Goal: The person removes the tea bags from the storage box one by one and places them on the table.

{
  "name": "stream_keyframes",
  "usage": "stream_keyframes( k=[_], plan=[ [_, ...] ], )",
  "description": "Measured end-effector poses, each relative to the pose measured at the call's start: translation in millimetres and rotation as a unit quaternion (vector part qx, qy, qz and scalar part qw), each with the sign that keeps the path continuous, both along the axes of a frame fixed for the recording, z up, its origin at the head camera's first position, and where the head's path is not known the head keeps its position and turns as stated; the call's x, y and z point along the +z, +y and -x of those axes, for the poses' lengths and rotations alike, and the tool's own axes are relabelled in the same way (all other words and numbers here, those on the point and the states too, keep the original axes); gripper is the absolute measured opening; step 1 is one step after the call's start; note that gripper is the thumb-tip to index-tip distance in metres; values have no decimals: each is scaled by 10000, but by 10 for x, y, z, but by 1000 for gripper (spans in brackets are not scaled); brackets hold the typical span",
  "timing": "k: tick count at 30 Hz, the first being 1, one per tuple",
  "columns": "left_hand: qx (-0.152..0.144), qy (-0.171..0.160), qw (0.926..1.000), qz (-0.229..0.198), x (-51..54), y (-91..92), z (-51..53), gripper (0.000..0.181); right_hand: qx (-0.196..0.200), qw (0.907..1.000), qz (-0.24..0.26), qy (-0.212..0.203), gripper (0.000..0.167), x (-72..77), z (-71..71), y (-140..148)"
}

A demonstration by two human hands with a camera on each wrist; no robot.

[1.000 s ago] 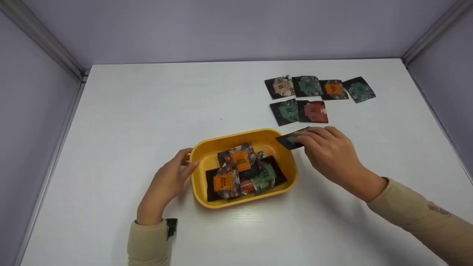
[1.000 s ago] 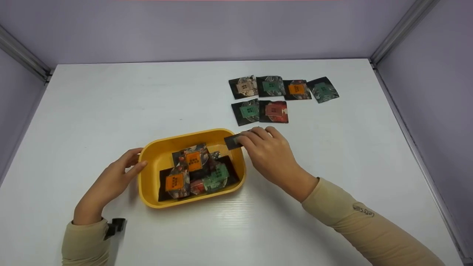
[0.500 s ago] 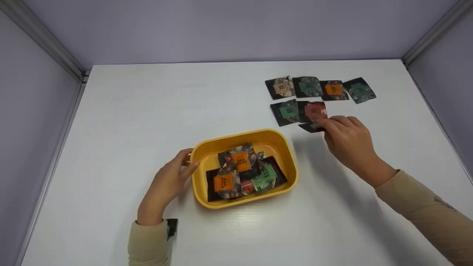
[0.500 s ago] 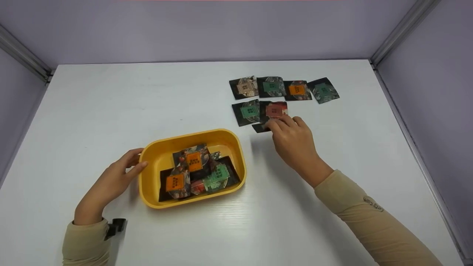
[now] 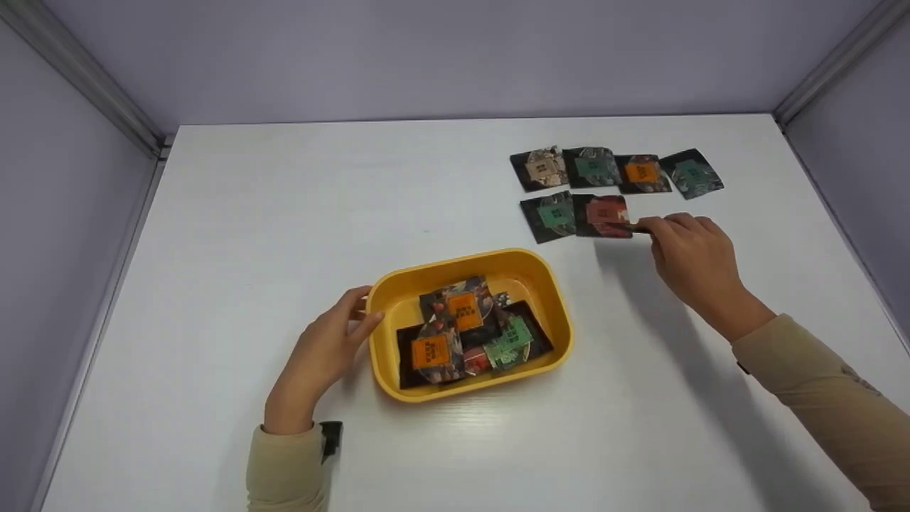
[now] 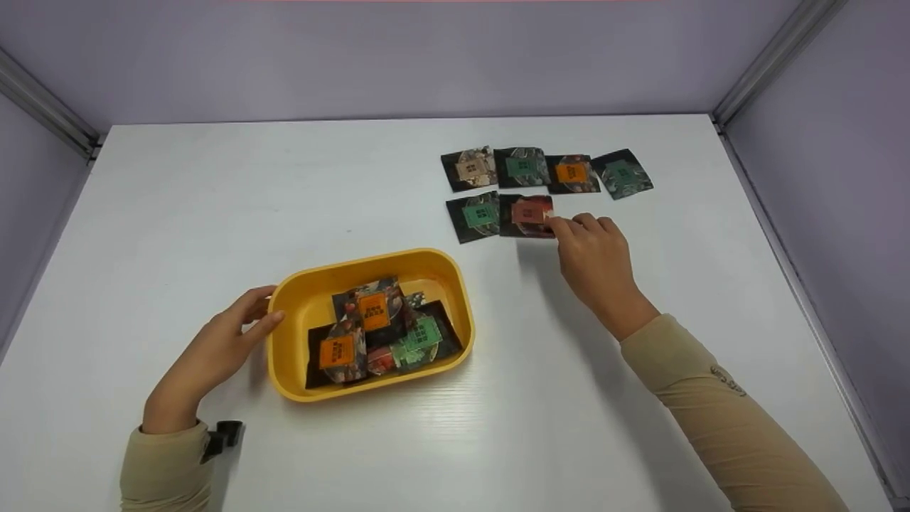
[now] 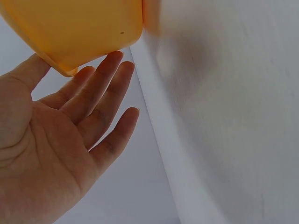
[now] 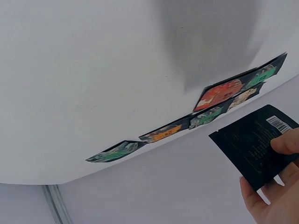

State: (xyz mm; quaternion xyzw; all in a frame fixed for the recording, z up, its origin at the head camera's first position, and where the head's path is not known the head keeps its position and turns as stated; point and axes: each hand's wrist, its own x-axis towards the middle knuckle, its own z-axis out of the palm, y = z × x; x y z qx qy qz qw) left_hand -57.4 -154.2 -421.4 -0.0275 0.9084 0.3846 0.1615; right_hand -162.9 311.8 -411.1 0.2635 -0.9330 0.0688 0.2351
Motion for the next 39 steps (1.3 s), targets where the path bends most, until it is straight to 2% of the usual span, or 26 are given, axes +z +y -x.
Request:
stream_keyframes(
  k=[9,16,23,28,39],
  plan=[
    [28,-52,10000,33,-16,-1,2,52,-300,9992,-185,-205,28,-134,187,229],
    [-85,122,9998,93,-27,-17,-6,52,-224,9996,-127,130,20,-235,356,345],
    [-56,73,10000,24,-36,-12,-8,53,-192,9981,-534,255,16,-307,455,443],
    [-67,85,9999,13,-26,-11,-1,53,-162,9968,-784,6,18,-366,495,493],
    [-97,109,9999,87,-9,-18,6,52,-68,9938,-875,-680,26,-474,548,565]
  ],
)
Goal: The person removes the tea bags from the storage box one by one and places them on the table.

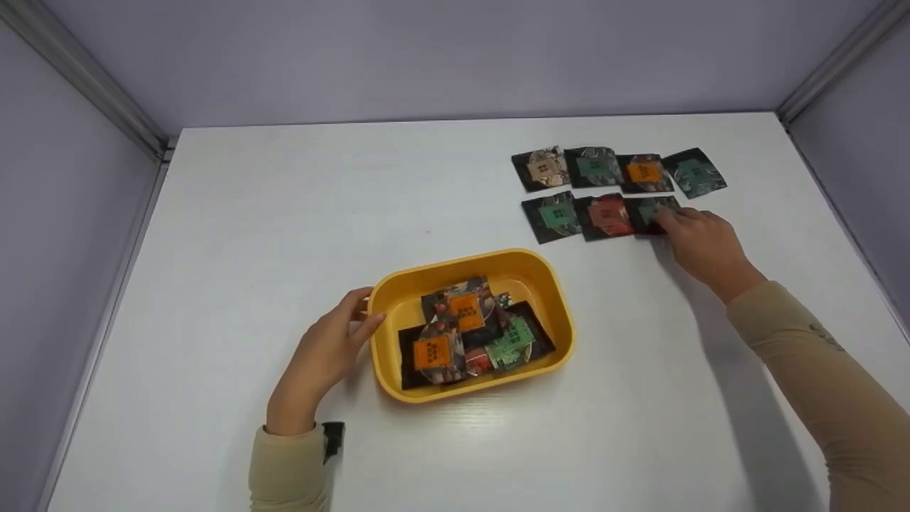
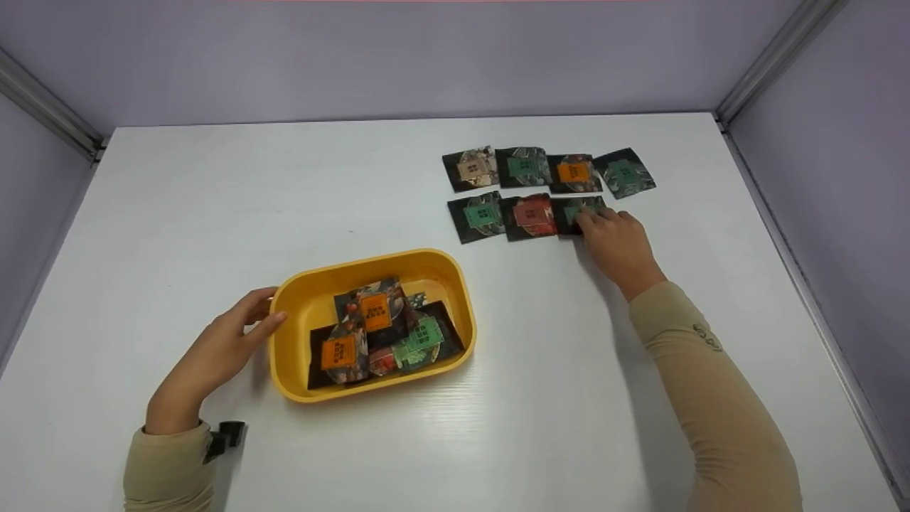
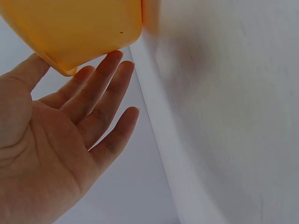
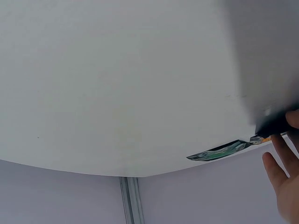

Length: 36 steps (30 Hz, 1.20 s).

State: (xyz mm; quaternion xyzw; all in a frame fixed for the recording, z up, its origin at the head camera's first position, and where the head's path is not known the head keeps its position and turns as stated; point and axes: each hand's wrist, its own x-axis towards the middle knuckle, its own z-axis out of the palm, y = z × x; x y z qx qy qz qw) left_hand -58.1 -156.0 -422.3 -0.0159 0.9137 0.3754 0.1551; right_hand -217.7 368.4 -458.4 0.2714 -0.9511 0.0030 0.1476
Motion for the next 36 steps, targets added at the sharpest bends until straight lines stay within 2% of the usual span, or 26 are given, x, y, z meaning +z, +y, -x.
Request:
stream_keyframes(
  k=[9,15,23,27,36],
  plan=[
    [63,-82,9999,15,10,14,3,51,-6,9983,-132,-576,32,23,-33,10],
    [72,-113,9999,7,9,11,4,52,25,9973,-386,-632,35,65,-56,-9],
    [37,-119,9999,-6,14,8,-1,54,679,9961,-503,-248,29,154,-146,-121],
    [40,-105,9999,-9,17,8,2,54,856,9944,-553,-264,32,202,-237,-244],
    [-14,8,10000,-21,11,4,-1,51,1630,9850,-565,-75,30,295,-456,-595]
  ],
)
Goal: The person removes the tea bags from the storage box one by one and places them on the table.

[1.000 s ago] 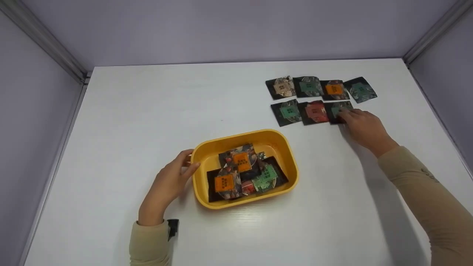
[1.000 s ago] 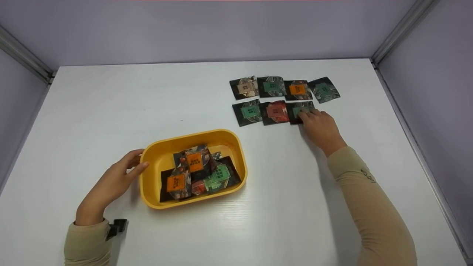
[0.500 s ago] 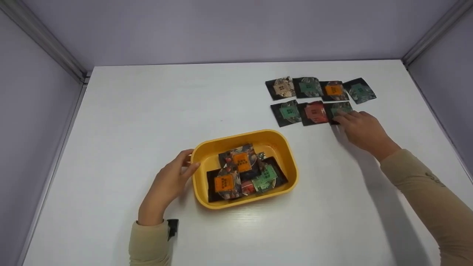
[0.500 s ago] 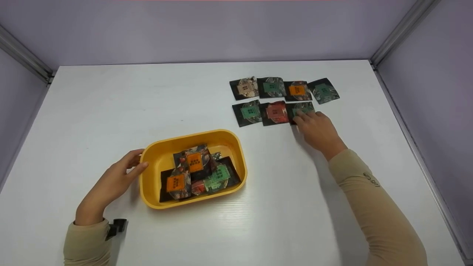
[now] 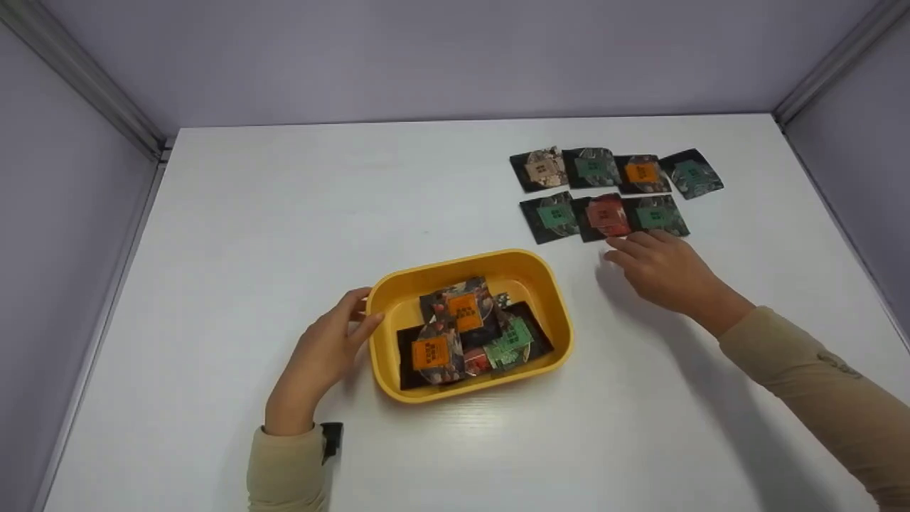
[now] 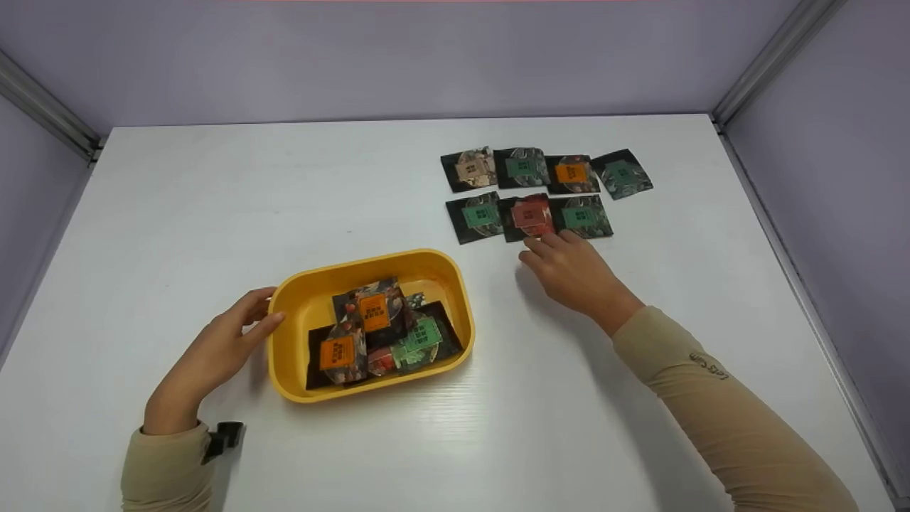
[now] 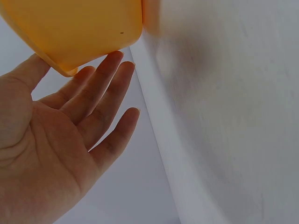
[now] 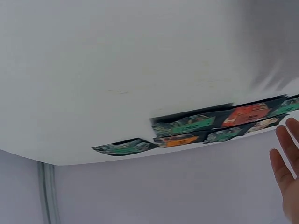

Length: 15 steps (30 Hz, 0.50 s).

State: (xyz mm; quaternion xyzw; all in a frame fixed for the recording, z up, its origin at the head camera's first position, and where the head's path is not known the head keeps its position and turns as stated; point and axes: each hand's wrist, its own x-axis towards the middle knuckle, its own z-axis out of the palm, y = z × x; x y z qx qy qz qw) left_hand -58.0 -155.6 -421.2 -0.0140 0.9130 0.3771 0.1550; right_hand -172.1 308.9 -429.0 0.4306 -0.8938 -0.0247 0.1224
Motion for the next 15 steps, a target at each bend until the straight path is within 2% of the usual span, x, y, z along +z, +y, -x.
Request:
stream_keyframes(
  k=[5,15],
  plan=[
    [-5,-7,10000,5,-6,-4,-1,52,174,9998,61,-59,33,91,-104,-180],
    [23,-63,10000,4,0,-2,-2,53,833,9938,611,418,26,353,-230,-464]
  ],
)
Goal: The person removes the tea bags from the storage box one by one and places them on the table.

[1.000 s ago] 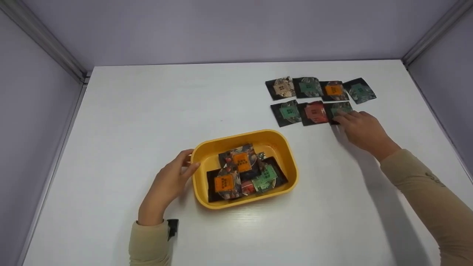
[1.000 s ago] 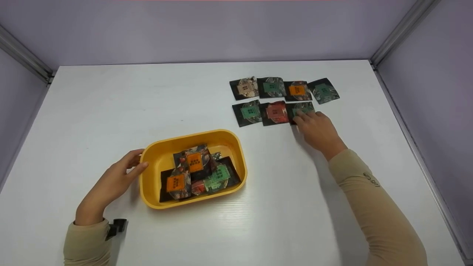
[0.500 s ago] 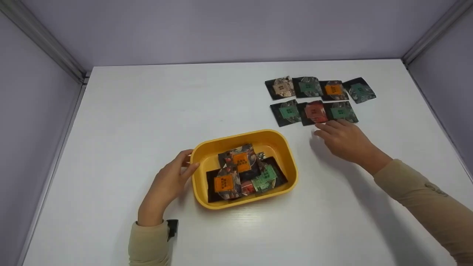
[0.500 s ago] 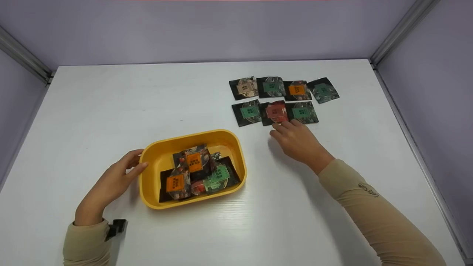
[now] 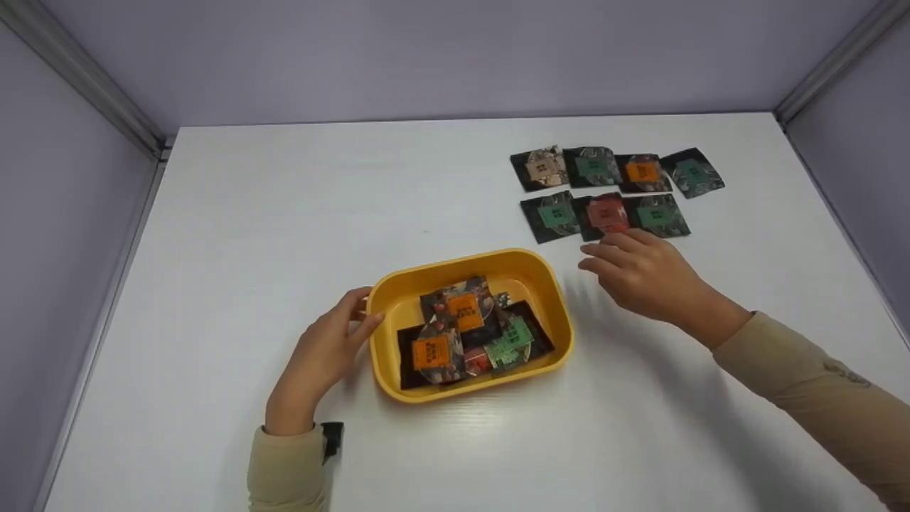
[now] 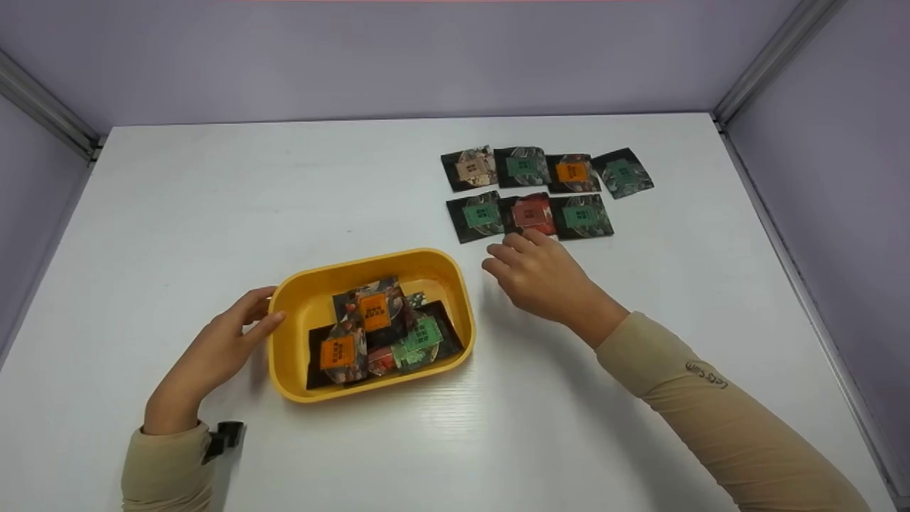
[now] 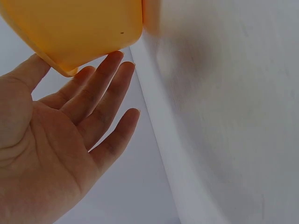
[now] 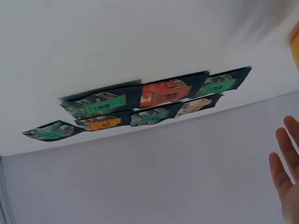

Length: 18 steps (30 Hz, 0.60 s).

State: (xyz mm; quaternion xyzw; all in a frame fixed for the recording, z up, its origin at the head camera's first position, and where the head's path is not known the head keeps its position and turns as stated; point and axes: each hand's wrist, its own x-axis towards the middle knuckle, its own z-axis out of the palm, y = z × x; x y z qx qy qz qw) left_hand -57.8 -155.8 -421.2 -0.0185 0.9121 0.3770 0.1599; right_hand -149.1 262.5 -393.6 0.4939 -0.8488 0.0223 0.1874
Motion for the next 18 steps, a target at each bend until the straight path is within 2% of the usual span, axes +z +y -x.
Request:
stream_keyframes(
  k=[7,14,18],
  plan=[
    [4,-13,10000,-1,-5,-2,3,53,579,9982,-56,119,28,96,-114,-256],
    [-41,102,9999,18,-2,8,-1,50,1201,9898,-734,204,35,151,-221,-507],
    [-47,135,9999,36,0,9,-2,50,1522,9831,-1016,36,35,184,-241,-653]
  ],
)
